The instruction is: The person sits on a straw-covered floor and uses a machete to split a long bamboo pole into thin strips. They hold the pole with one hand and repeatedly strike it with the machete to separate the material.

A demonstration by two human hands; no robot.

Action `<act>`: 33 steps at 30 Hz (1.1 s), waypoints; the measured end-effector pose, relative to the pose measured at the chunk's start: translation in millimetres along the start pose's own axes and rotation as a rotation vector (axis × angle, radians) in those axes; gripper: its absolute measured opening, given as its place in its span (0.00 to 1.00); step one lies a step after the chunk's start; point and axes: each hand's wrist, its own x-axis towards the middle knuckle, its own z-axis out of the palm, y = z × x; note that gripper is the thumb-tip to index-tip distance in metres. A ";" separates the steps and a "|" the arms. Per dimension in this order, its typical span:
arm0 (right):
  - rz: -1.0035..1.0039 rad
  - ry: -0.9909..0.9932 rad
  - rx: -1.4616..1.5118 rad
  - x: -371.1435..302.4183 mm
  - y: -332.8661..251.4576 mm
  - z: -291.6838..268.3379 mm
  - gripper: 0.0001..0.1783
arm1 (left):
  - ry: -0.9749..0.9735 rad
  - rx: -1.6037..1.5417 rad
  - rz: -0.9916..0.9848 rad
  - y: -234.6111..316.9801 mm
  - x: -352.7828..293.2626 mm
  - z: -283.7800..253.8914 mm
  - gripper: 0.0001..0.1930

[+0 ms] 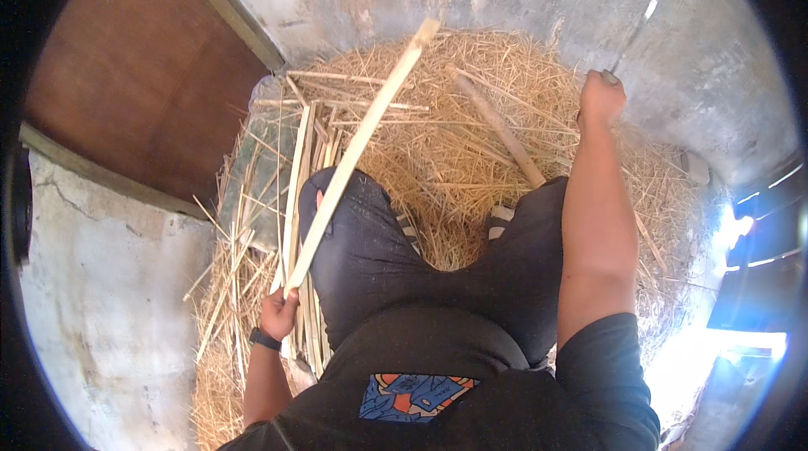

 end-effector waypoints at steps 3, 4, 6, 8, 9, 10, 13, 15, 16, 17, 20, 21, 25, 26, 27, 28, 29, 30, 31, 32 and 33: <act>0.116 -0.163 0.008 2.2 4.6 -8.6 0.26 | 0.015 0.008 0.060 26.5 13.4 -1.6 0.25; 0.092 -0.203 -0.095 -4.9 -2.0 -11.0 0.26 | 0.016 0.031 0.060 31.7 14.3 -3.2 0.25; 0.036 -0.281 -0.296 -27.3 -31.1 -9.6 0.28 | 0.022 0.074 0.067 42.0 17.5 -4.7 0.27; -0.031 -0.339 -0.269 -35.9 -33.0 -5.3 0.29 | 0.047 0.073 0.112 60.7 18.3 -0.9 0.26; -0.065 -0.367 -0.257 -38.9 -34.4 -3.0 0.29 | 0.058 0.060 0.123 62.6 21.8 2.2 0.25; -0.096 -0.409 -0.267 -42.5 -33.0 -1.2 0.29 | 0.061 0.057 0.125 64.2 21.1 3.2 0.25; -0.128 -0.507 -0.323 -53.9 -38.7 -2.1 0.30 | 0.054 0.119 0.119 77.0 12.1 7.9 0.25; -0.078 -0.560 -0.369 -68.3 -58.8 -0.5 0.30 | 0.071 0.119 0.125 78.8 7.5 15.3 0.25; -0.125 -0.552 -0.369 -70.7 -61.6 -2.0 0.27 | 0.060 0.118 0.111 80.0 6.9 17.2 0.25; -0.171 -0.544 -0.370 -72.5 -63.2 -3.6 0.26 | 0.049 0.116 0.097 81.7 6.2 18.6 0.25; -0.251 -0.532 -0.354 -70.8 -55.7 -3.2 0.25 | 0.035 0.100 0.077 88.9 6.1 21.9 0.25; -0.268 -0.529 -0.346 -69.3 -53.0 -2.8 0.25 | 0.031 0.099 0.075 83.9 7.2 22.1 0.25; -0.213 -0.607 -0.397 -69.5 -59.0 -2.4 0.26 | 0.024 0.073 0.044 78.3 9.2 23.1 0.25; -0.189 -0.636 -0.425 -71.3 -64.0 -3.8 0.28 | 0.029 0.063 0.058 79.4 10.1 23.6 0.24; -0.165 -0.666 -0.452 -72.7 -66.5 -5.0 0.31 | 0.033 0.053 0.072 81.2 10.4 24.1 0.24; -0.182 -0.678 -0.461 -72.6 -67.4 -6.5 0.31 | 0.036 0.041 0.087 83.2 11.2 24.6 0.24; -0.199 -0.690 -0.470 -72.9 -67.9 -7.6 0.30 | 0.037 0.046 0.093 85.4 11.8 24.3 0.24; -0.217 -0.703 -0.479 -72.7 -68.1 -7.5 0.30 | 0.039 0.051 0.100 87.7 12.2 23.8 0.23; -0.252 -0.695 -0.478 -71.7 -64.3 -6.9 0.30 | 0.039 0.055 0.102 88.3 11.2 24.0 0.23; -0.287 -0.688 -0.477 -70.2 -59.3 -5.9 0.30 | 0.025 0.045 0.100 84.5 10.9 23.0 0.23; -0.322 -0.680 -0.476 -68.8 -55.4 -5.3 0.30 | 0.011 0.034 0.097 77.0 10.7 20.5 0.22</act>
